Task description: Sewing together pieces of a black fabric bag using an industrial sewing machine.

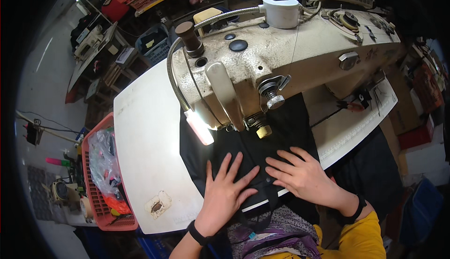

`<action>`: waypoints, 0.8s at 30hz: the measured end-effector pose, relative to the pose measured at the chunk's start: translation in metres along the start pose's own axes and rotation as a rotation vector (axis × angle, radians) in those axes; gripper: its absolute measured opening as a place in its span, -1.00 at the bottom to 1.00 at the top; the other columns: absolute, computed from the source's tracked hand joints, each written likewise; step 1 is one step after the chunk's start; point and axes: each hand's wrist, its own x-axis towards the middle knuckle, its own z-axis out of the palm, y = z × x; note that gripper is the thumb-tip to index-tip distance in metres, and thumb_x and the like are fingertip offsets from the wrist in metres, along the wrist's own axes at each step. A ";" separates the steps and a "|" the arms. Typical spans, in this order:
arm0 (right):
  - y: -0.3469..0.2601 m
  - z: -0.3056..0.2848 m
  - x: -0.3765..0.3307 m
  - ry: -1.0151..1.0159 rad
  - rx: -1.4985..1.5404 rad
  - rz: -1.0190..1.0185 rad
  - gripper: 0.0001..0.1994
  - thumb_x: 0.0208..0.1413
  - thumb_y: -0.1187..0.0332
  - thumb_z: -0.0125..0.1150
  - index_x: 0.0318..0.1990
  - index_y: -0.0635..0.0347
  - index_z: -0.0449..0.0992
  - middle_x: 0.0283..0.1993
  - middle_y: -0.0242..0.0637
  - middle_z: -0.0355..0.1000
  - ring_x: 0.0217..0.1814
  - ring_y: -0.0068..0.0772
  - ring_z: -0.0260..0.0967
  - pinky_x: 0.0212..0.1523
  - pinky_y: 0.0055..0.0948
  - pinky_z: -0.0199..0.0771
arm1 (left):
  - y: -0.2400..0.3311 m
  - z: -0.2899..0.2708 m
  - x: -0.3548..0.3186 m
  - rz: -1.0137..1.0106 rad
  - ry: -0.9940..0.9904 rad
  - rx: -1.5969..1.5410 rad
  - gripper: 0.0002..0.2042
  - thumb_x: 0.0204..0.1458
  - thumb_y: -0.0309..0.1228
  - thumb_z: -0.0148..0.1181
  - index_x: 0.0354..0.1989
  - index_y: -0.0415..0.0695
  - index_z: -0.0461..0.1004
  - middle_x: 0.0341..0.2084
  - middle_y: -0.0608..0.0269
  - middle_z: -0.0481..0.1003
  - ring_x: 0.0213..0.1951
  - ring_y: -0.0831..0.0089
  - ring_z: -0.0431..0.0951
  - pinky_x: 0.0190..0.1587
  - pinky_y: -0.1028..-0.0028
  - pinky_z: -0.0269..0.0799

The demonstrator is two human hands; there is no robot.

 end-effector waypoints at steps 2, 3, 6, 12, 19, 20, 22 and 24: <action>0.006 0.003 0.009 0.024 -0.034 -0.007 -0.65 0.08 0.24 0.33 0.00 0.17 0.60 0.17 -0.29 0.50 0.22 -0.19 0.40 0.27 -0.10 0.34 | -0.008 -0.001 0.009 0.003 0.018 -0.017 -0.47 0.06 -0.05 0.26 0.26 0.26 0.46 0.36 0.07 0.24 0.40 0.00 0.16 0.34 -0.34 -0.06; 0.010 0.004 0.013 0.021 -0.051 -0.011 -0.66 0.09 0.24 0.32 -0.01 0.17 0.60 0.17 -0.28 0.50 0.23 -0.19 0.40 0.27 -0.10 0.34 | -0.013 -0.002 0.014 0.003 0.019 -0.029 -0.48 0.07 -0.06 0.27 0.26 0.25 0.47 0.37 0.06 0.23 0.41 -0.01 0.15 0.35 -0.34 -0.08; 0.018 0.008 0.020 0.021 -0.035 -0.019 -0.67 0.11 0.24 0.31 0.00 0.17 0.60 0.16 -0.27 0.51 0.26 -0.20 0.39 0.30 -0.09 0.32 | -0.026 -0.001 0.020 -0.004 0.108 -0.189 -0.66 0.07 -0.16 0.31 0.03 0.08 0.63 0.25 0.04 0.35 0.36 0.03 0.22 0.39 -0.28 -0.13; 0.011 -0.002 0.008 -0.034 0.152 -0.191 -0.63 0.12 0.22 0.31 -0.15 0.46 0.58 -0.02 -0.10 0.57 0.14 -0.18 0.47 0.28 -0.23 0.36 | -0.001 -0.007 0.011 -0.005 0.142 -0.186 -0.76 -0.01 -0.33 0.41 -0.60 -0.21 0.60 -0.63 0.23 0.45 -0.45 0.28 0.52 0.28 0.04 0.27; -0.018 -0.005 -0.010 -0.056 0.022 -0.154 -0.61 0.09 0.26 0.33 -0.15 0.53 0.57 -0.03 0.01 0.55 0.07 -0.12 0.48 0.24 -0.23 0.38 | 0.043 -0.025 0.012 -0.255 -0.051 -0.029 -0.68 0.03 -0.20 0.37 -0.35 -0.28 0.60 -0.52 0.05 0.51 -0.37 0.10 0.55 -0.04 0.22 0.51; -0.018 -0.004 -0.009 -0.056 0.025 -0.155 -0.61 0.09 0.26 0.33 -0.15 0.53 0.57 -0.03 0.01 0.55 0.07 -0.12 0.48 0.24 -0.23 0.38 | 0.045 -0.021 0.015 -0.268 0.185 -0.091 -0.63 0.06 -0.21 0.35 -0.16 -0.29 0.53 -0.32 -0.03 0.52 -0.22 0.04 0.55 -0.01 0.23 0.49; -0.018 -0.003 -0.008 -0.043 0.034 -0.151 -0.63 0.08 0.27 0.33 -0.16 0.53 0.57 -0.03 0.02 0.55 0.08 -0.12 0.48 0.24 -0.22 0.38 | 0.037 -0.004 0.016 -0.252 0.350 -0.194 -0.35 0.14 -0.20 0.28 0.32 -0.28 0.22 0.27 -0.17 0.26 0.24 -0.10 0.33 0.19 0.13 0.36; -0.020 0.001 -0.010 -0.034 0.023 -0.153 -0.64 0.08 0.27 0.33 -0.17 0.52 0.57 -0.04 0.01 0.56 0.08 -0.12 0.49 0.23 -0.22 0.38 | 0.030 0.015 0.025 -0.262 0.301 -0.038 -0.32 0.15 -0.17 0.26 0.35 -0.27 0.17 0.32 -0.16 0.21 0.30 -0.08 0.27 0.26 0.04 0.26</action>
